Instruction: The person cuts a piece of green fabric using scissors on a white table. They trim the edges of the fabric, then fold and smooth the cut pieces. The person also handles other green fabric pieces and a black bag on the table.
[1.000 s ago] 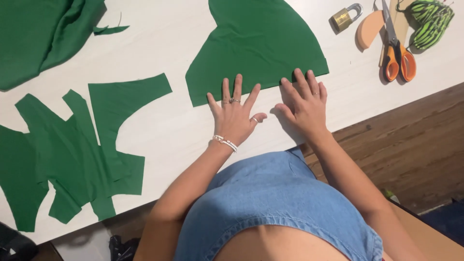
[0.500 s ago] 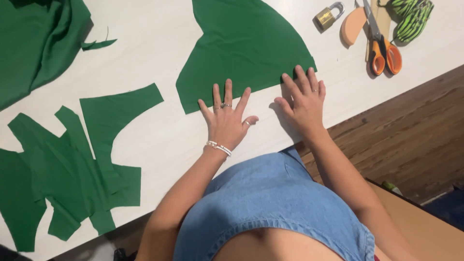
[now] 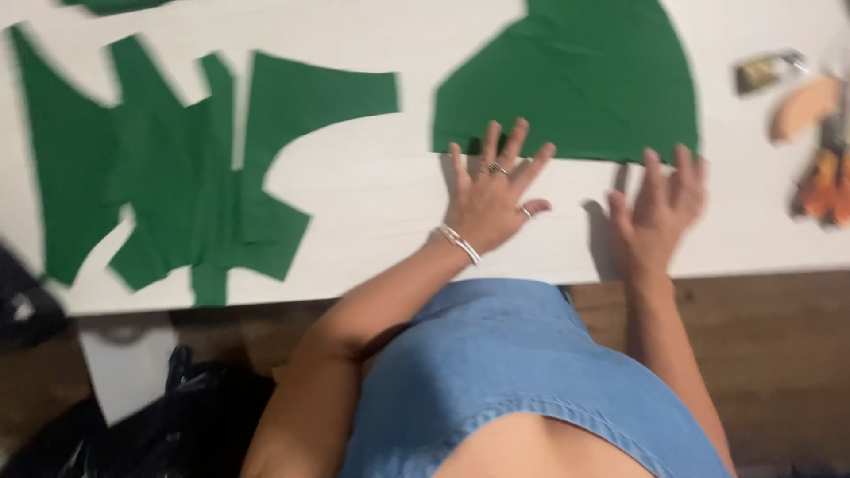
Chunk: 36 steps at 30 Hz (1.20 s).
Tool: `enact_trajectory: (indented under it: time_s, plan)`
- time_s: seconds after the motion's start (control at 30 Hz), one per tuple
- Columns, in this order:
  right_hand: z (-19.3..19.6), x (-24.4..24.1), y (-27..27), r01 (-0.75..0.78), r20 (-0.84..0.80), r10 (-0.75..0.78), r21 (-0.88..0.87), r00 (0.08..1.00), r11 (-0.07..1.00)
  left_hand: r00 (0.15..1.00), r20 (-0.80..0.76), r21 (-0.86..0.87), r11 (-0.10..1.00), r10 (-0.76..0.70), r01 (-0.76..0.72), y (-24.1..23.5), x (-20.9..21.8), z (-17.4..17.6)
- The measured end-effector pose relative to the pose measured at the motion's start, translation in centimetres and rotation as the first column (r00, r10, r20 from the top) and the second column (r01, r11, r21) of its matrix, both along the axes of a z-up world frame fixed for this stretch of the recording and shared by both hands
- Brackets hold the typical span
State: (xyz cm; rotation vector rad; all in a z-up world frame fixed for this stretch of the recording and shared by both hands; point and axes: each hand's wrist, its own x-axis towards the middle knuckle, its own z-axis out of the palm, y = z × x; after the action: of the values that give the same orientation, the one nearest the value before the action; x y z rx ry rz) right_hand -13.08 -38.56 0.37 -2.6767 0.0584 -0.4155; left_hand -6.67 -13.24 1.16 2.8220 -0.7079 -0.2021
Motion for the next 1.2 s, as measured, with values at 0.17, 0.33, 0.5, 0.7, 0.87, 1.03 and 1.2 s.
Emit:
enact_trajectory:
  time_s: [0.17,0.33,0.5,0.7,0.87,1.03,1.2]
  plan:
    - [-0.5,-1.8,0.9,-0.086,0.143,0.087,-0.015,0.986,0.996,0.988,0.078,-0.114,0.985,0.136,-0.127,6.0,-2.1,-0.4]
    - [-1.2,-3.6,1.1,-0.059,0.044,0.057,0.052,0.997,0.997,0.917,0.097,-0.322,0.884,0.386,-0.338,11.5,-3.4,-1.8]
    - [-1.3,-3.3,1.0,-0.089,0.110,0.088,0.006,0.990,0.996,0.819,-0.036,-0.377,0.751,0.573,-0.542,13.0,-2.5,-1.5]
    - [-1.4,-3.2,1.3,-0.073,0.171,0.074,-0.010,0.982,0.997,0.807,-0.008,-0.166,0.795,0.591,-0.584,14.0,1.2,-0.2]
    - [-1.4,-2.9,1.6,-0.026,0.196,0.028,-0.014,0.980,1.000,0.822,0.013,-0.087,0.820,0.569,-0.566,13.7,2.0,-0.1]
    - [1.1,-3.0,2.7,-0.023,0.180,0.010,0.070,0.984,0.997,0.654,0.090,-0.213,0.656,0.751,-0.724,18.0,5.7,-1.1]
    - [1.3,-3.9,2.5,-0.059,0.194,0.034,0.128,0.980,0.990,0.320,0.063,-0.462,0.312,0.945,-0.830,23.7,7.0,1.0]
